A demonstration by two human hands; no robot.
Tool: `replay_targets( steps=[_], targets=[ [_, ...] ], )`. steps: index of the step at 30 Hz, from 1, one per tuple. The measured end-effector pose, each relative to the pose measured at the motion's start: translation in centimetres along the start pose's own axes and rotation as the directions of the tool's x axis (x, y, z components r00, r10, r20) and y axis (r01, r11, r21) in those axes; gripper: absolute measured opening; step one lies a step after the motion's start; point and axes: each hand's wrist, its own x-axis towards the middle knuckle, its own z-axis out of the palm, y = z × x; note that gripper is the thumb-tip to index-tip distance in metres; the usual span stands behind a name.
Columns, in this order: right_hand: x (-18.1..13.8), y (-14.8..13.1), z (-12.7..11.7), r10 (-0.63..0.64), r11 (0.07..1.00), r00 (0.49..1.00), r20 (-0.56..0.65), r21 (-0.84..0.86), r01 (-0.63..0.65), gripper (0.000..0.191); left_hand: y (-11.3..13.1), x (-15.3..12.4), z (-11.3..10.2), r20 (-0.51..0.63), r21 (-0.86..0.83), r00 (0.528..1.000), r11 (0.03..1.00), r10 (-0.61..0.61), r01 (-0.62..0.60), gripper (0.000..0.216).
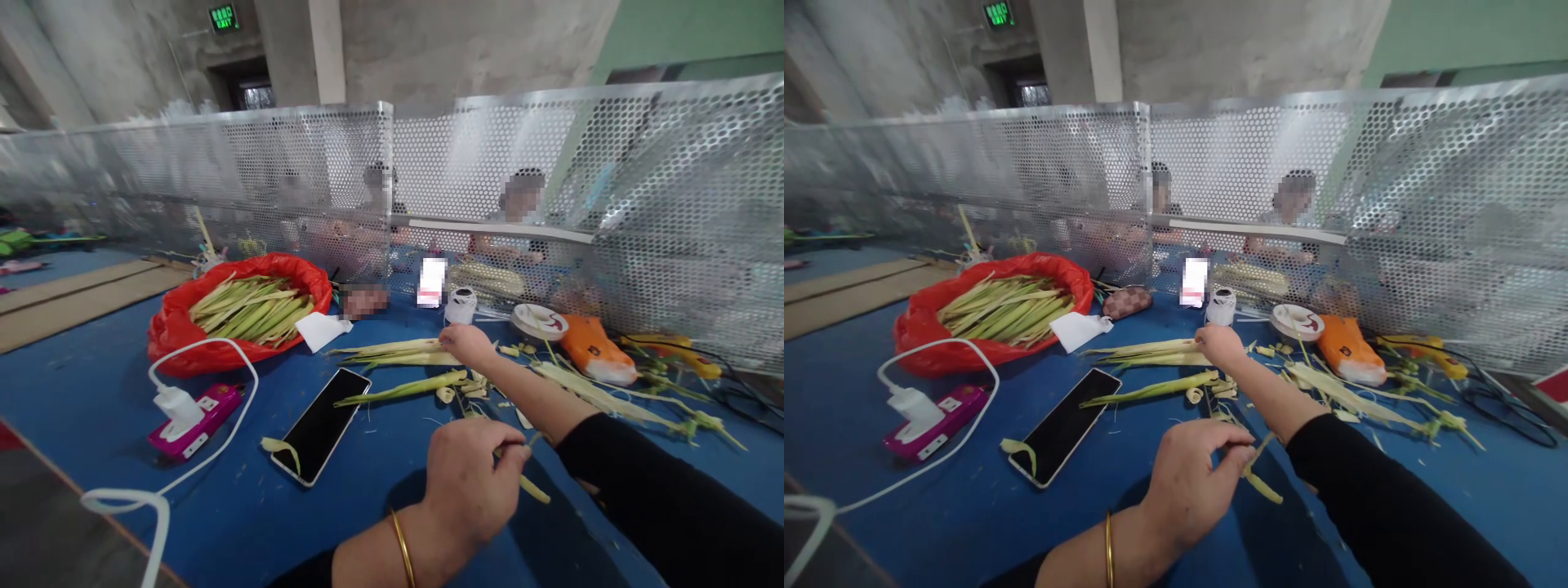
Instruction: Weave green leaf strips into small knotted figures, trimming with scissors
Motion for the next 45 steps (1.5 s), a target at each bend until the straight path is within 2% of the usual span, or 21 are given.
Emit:
replay_targets(
  steps=[3, 7, 12, 18, 23, 27, 30, 35, 38, 43, 45],
  targets=[
    [0.3, -0.2, 0.4, 0.019, 1.0, 1.0, 0.02, 0.011, -0.019, 0.031, 0.0, 0.1, -0.1, -0.015, 0.014, 1.0, 1.0, -0.004, 0.004, 0.022],
    [-0.3, 0.0, 0.3, 0.015, 0.998, 1.0, -0.016, 0.056, -0.014, 0.031, -0.1, 0.2, 0.0, -0.017, 0.017, 1.0, 1.0, -0.008, 0.009, 0.021],
    [-1.7, 1.0, -0.2, 0.028, 0.984, 0.989, -0.148, 0.176, -0.002, 0.009, -0.1, 0.1, 0.2, -0.031, 0.024, 1.0, 1.0, -0.008, 0.008, 0.02],
    [-2.8, 2.1, -0.7, 0.072, 0.936, 0.944, -0.323, 0.349, 0.048, 0.006, 0.0, 0.4, 0.1, -0.089, -0.011, 0.995, 0.999, -0.048, 0.047, 0.018],
    [-4.8, 2.4, -1.6, 0.091, 0.872, 0.911, -0.402, 0.473, 0.121, 0.012, -0.4, 1.2, -0.7, -0.181, -0.127, 0.974, 0.985, -0.138, 0.116, 0.018],
    [-7.5, 2.9, -3.6, 0.079, 0.849, 0.894, -0.441, 0.499, 0.172, 0.018, -1.5, 2.1, -1.1, -0.234, -0.352, 0.943, 0.925, -0.236, 0.145, 0.023],
    [-8.9, 3.4, -4.2, 0.016, 0.879, 0.911, -0.413, 0.439, 0.184, 0.017, -2.1, 2.4, -1.0, -0.247, -0.338, 0.935, 0.927, -0.254, 0.162, 0.024],
    [-8.1, 2.9, -2.5, -0.063, 0.931, 0.961, -0.268, 0.331, 0.153, 0.016, -1.3, 1.7, -0.7, -0.133, -0.28, 0.964, 0.942, -0.229, 0.185, 0.02],
    [-5.4, 2.1, -2.1, -0.092, 0.96, 0.978, -0.189, 0.243, 0.137, 0.016, -0.5, 1.3, -0.8, -0.133, -0.235, 0.967, 0.955, -0.216, 0.181, 0.02],
    [0.6, 0.4, -2.5, -0.115, 0.988, 0.991, -0.062, 0.095, 0.121, 0.015, -0.1, 1.2, -0.8, -0.111, -0.282, 0.964, 0.938, -0.24, 0.201, 0.02],
    [2.3, -0.6, -2.0, -0.152, 0.987, 0.988, 0.011, 0.059, 0.151, 0.025, -0.2, 1.2, -0.8, -0.11, -0.281, 0.962, 0.937, -0.249, 0.21, 0.021]
  ],
)
